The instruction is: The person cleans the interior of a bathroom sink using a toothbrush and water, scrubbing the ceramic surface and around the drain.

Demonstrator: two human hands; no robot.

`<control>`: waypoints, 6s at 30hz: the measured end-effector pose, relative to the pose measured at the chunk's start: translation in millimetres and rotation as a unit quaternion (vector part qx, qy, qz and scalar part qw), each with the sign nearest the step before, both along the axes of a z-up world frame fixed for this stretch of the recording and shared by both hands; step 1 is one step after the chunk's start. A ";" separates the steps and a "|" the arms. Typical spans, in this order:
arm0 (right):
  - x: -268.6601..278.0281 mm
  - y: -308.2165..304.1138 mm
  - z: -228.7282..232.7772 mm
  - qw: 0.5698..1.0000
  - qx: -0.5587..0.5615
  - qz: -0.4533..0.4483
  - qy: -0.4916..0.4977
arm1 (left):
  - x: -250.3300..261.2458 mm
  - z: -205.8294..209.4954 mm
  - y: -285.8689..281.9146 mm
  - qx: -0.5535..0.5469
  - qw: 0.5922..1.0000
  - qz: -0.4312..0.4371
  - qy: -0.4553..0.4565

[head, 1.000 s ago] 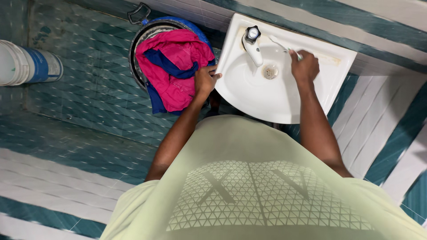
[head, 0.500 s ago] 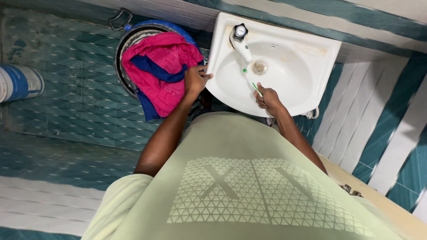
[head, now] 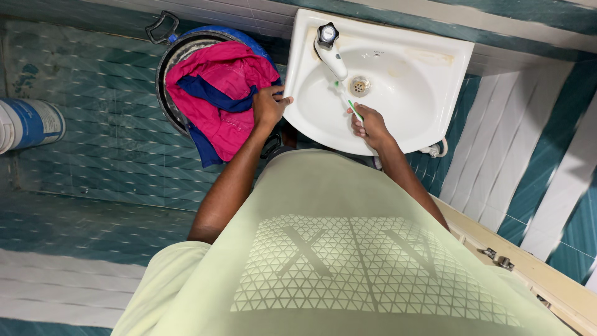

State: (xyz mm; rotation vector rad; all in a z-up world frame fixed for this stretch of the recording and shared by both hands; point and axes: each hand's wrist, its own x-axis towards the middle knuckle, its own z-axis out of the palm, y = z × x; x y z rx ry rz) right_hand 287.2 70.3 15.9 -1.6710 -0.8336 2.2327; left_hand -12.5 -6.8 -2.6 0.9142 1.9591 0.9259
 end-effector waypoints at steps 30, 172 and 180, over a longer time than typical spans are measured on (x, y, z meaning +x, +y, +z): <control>-141.8 -7.3 -64.8 0.956 0.228 0.070 -0.171 | -2.9 -24.9 -6.0 0.035 0.999 -0.002 -0.012; 84.0 -18.9 24.1 0.966 0.153 0.044 -0.204 | 153.7 -105.3 141.5 -0.173 0.832 -0.202 -0.487; 59.9 34.5 -55.6 0.969 0.179 0.160 -0.052 | 113.1 -100.9 68.3 -0.012 0.870 0.036 -0.492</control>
